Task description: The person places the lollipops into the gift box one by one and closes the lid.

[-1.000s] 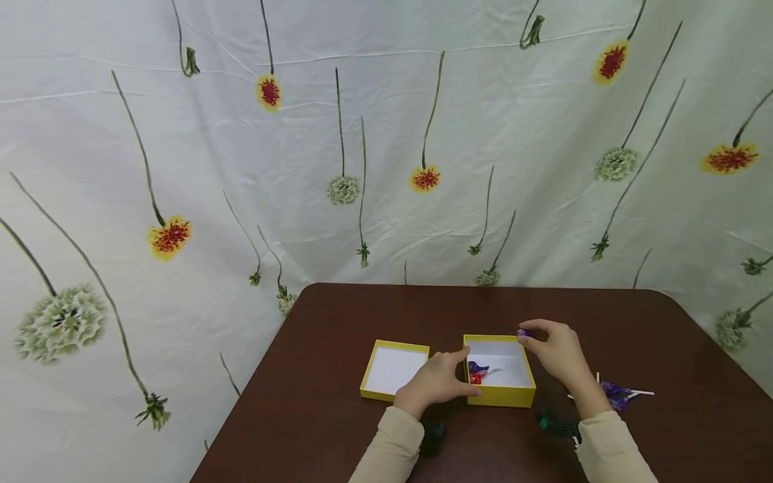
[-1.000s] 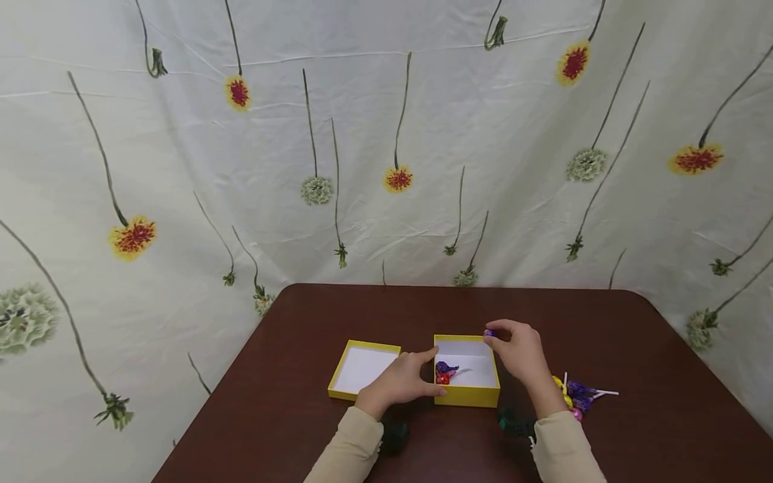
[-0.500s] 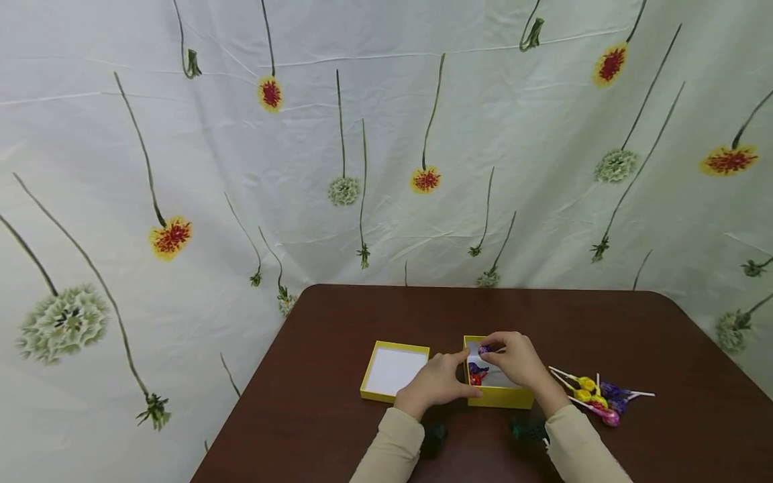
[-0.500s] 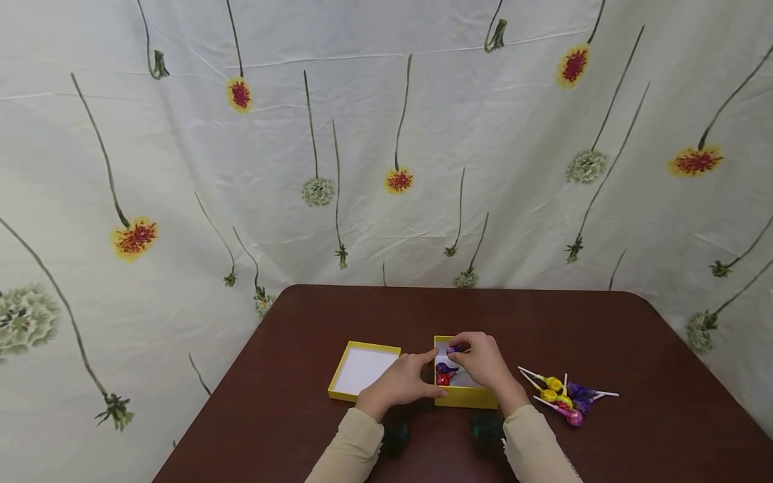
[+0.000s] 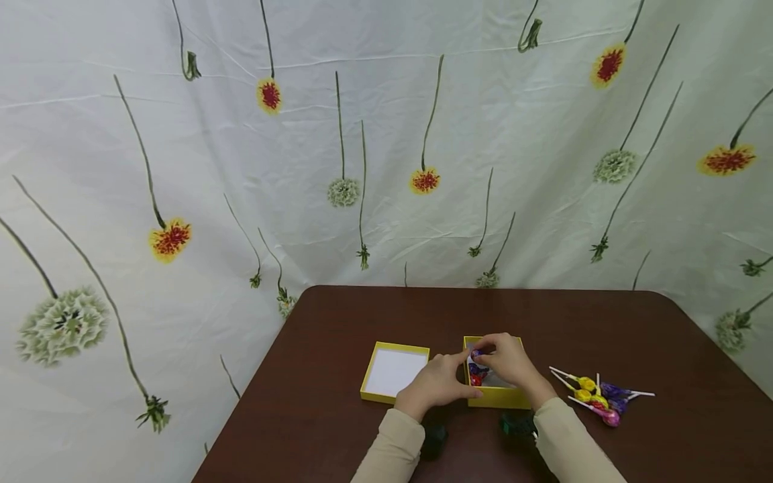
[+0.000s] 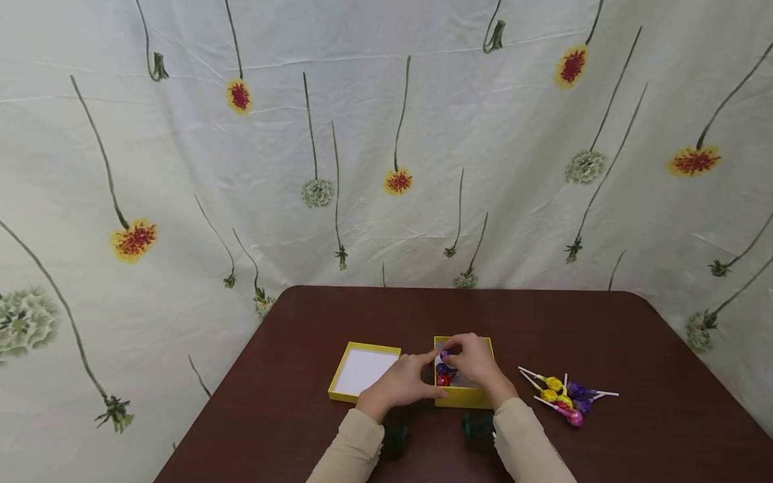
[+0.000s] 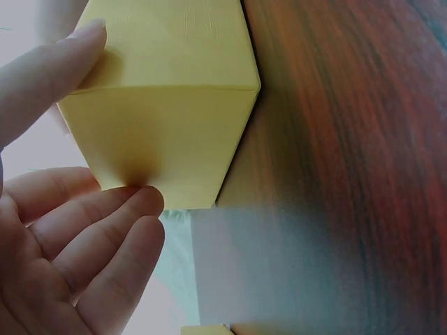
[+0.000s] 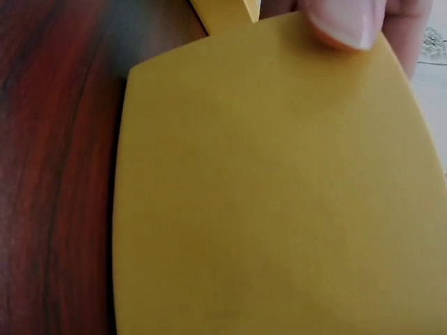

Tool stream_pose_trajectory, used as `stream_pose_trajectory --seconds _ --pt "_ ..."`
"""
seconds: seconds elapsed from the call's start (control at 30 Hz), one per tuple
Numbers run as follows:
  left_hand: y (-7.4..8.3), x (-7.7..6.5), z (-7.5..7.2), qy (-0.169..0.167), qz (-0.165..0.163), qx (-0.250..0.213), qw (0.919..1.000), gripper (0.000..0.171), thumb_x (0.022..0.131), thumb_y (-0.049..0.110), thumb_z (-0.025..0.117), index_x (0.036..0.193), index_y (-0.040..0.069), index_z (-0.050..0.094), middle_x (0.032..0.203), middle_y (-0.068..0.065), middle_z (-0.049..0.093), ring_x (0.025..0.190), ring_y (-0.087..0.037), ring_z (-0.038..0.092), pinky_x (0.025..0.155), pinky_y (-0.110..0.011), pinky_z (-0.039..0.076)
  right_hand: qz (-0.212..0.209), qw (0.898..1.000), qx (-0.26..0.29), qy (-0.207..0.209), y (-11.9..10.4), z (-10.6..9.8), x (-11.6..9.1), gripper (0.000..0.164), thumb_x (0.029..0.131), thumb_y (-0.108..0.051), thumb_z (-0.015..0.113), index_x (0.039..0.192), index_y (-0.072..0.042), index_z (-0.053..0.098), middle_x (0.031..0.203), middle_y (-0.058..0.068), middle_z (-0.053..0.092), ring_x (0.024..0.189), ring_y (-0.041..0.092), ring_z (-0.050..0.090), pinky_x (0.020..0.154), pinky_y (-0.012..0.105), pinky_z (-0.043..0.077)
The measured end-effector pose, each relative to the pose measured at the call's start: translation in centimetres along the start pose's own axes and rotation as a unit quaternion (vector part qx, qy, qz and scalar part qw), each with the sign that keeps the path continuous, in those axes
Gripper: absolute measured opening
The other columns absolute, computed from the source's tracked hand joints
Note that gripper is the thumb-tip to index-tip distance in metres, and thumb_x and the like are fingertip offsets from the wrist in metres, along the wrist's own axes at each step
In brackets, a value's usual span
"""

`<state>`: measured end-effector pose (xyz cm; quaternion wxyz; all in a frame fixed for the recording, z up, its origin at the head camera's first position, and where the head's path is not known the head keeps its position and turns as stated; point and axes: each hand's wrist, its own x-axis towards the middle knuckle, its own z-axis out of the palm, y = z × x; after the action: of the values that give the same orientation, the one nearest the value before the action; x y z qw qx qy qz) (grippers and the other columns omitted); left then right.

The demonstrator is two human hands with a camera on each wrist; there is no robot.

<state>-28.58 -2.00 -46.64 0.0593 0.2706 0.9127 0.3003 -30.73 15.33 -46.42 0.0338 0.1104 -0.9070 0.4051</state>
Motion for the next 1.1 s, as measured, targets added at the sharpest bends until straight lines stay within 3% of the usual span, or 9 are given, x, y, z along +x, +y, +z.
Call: stream_pose_trajectory --seconds 0.2,0.3,0.37,0.43,0.53,0.63,0.77,0.9,1.1 --pt "0.0 -0.1 0.1 -0.002 0.008 -0.002 1.0 0.08 0.071 0.048 0.068 0.138 0.019 0.034 0.059 0.004 0.05 0.035 -0.008 0.026 0.045 -0.019 0.036 0.007 1.0 -0.011 0.001 0.3 0.4 0.2 0.016 0.075 -0.005 0.068 0.089 -0.013 0.07 0.087 0.001 0.066 0.077 0.013 0.061 0.068 0.031 0.053" --pt "0.0 -0.1 0.2 -0.003 0.012 0.007 0.9999 0.08 0.072 0.049 0.067 0.137 0.017 0.035 0.073 0.001 0.06 0.038 -0.007 0.03 0.053 -0.017 0.039 0.01 1.0 -0.022 0.004 0.5 0.6 0.4 0.016 0.075 -0.006 0.068 0.09 -0.013 0.07 0.088 0.001 0.066 0.076 0.013 0.06 0.068 0.031 0.053" --pt "-0.1 0.0 0.2 -0.005 0.012 0.015 0.9998 0.08 0.072 0.05 0.066 0.137 0.017 0.035 0.094 0.0 0.065 0.043 -0.006 0.036 0.06 -0.016 0.041 0.01 0.999 -0.034 0.005 0.6 0.7 0.6 0.016 0.075 -0.007 0.069 0.09 -0.013 0.07 0.089 0.001 0.066 0.076 0.012 0.06 0.069 0.031 0.053" --pt "-0.2 0.0 0.2 -0.002 0.013 0.022 0.9997 0.079 0.072 0.051 0.066 0.137 0.016 0.036 0.112 -0.001 0.061 0.053 -0.003 0.046 0.067 -0.016 0.043 0.009 0.999 -0.045 0.004 0.7 0.8 0.8 0.016 0.075 -0.009 0.069 0.09 -0.015 0.07 0.089 0.0 0.066 0.076 0.012 0.059 0.069 0.031 0.052" --pt "-0.2 0.1 0.1 -0.003 0.01 0.021 0.9997 0.079 0.072 0.051 0.065 0.137 0.016 0.036 0.119 -0.001 0.058 0.061 -0.003 0.051 0.07 -0.018 0.044 0.005 0.998 -0.06 -0.003 0.6 0.9 1.0 0.014 0.076 -0.01 0.069 0.089 -0.016 0.07 0.087 -0.001 0.066 0.075 0.011 0.059 0.067 0.03 0.052" --pt "-0.1 0.2 0.1 -0.003 0.009 0.017 0.9998 0.079 0.072 0.051 0.065 0.137 0.015 0.036 0.116 -0.001 0.059 0.057 -0.002 0.049 0.069 -0.017 0.043 0.002 0.997 -0.073 -0.012 0.7 1.0 1.1 0.014 0.077 -0.011 0.068 0.09 -0.016 0.07 0.088 -0.001 0.066 0.074 0.011 0.059 0.067 0.031 0.051" --pt "-0.1 0.1 0.3 -0.007 0.004 0.014 0.9999 0.079 0.072 0.051 0.065 0.137 0.017 0.034 0.096 0.002 0.063 0.044 -0.004 0.039 0.065 -0.016 0.041 0.0 0.997 -0.075 -0.03 0.8 1.1 1.2 0.014 0.078 -0.012 0.066 0.091 -0.016 0.07 0.088 -0.001 0.066 0.075 0.01 0.058 0.067 0.031 0.051" --pt "-0.1 0.0 0.3 -0.009 0.002 0.009 0.9999 0.079 0.073 0.049 0.066 0.138 0.017 0.033 0.07 0.006 0.054 0.035 -0.009 0.029 0.059 -0.016 0.04 -0.004 0.997 -0.065 -0.044 0.9 1.3 1.3 0.014 0.079 -0.011 0.065 0.091 -0.015 0.071 0.087 -0.001 0.066 0.074 0.01 0.058 0.067 0.031 0.051" --pt "-0.1 0.1 0.0 -0.006 0.002 0.005 1.0 0.079 0.073 0.048 0.066 0.138 0.018 0.033 0.058 0.005 0.048 0.034 -0.009 0.024 0.046 -0.019 0.035 -0.02 0.995 -0.093 -0.023 0.6 1.3 1.5 0.012 0.077 -0.012 0.068 0.087 -0.014 0.072 0.084 -0.001 0.067 0.071 0.01 0.059 0.067 0.03 0.052"
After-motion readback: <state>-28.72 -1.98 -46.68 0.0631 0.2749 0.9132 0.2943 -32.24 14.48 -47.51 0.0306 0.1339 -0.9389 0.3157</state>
